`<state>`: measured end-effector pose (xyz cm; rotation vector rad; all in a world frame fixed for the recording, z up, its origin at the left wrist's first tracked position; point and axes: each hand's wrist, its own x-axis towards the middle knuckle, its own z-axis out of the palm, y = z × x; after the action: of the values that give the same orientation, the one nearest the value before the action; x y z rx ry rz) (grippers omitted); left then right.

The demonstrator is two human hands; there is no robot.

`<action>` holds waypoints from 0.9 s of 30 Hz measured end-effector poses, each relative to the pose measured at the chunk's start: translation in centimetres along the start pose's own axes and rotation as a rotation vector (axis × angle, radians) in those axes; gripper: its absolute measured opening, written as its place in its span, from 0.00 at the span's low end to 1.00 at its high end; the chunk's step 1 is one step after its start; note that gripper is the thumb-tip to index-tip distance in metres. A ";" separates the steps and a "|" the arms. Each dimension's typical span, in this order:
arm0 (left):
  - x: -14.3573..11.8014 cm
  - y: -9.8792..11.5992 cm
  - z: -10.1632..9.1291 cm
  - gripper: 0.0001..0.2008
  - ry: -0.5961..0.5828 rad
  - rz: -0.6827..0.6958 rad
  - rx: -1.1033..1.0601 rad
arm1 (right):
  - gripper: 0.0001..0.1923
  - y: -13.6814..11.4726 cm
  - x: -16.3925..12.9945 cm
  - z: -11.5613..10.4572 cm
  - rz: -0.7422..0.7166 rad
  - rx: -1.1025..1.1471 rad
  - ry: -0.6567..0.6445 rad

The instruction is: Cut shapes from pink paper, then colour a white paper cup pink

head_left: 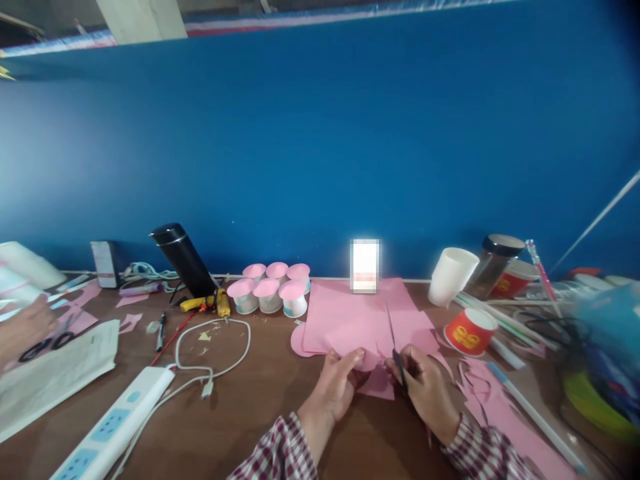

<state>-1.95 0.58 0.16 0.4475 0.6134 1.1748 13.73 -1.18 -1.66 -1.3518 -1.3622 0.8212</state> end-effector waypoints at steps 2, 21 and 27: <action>0.0 0.0 0.0 0.11 0.011 -0.011 0.001 | 0.18 -0.3 0.2 -0.2 -0.019 -0.093 0.003; -0.7 1.0 -0.2 0.14 -0.228 -0.163 -0.007 | 0.22 -1.8 -0.4 0.3 0.213 0.430 -0.289; -0.9 1.1 0.1 0.16 -0.325 -0.209 0.045 | 0.23 -2.5 -1.0 0.7 0.298 0.438 -0.457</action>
<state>-2.86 0.09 1.10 0.5842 0.3943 0.8674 12.18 -2.36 0.35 -1.0647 -1.2245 1.6044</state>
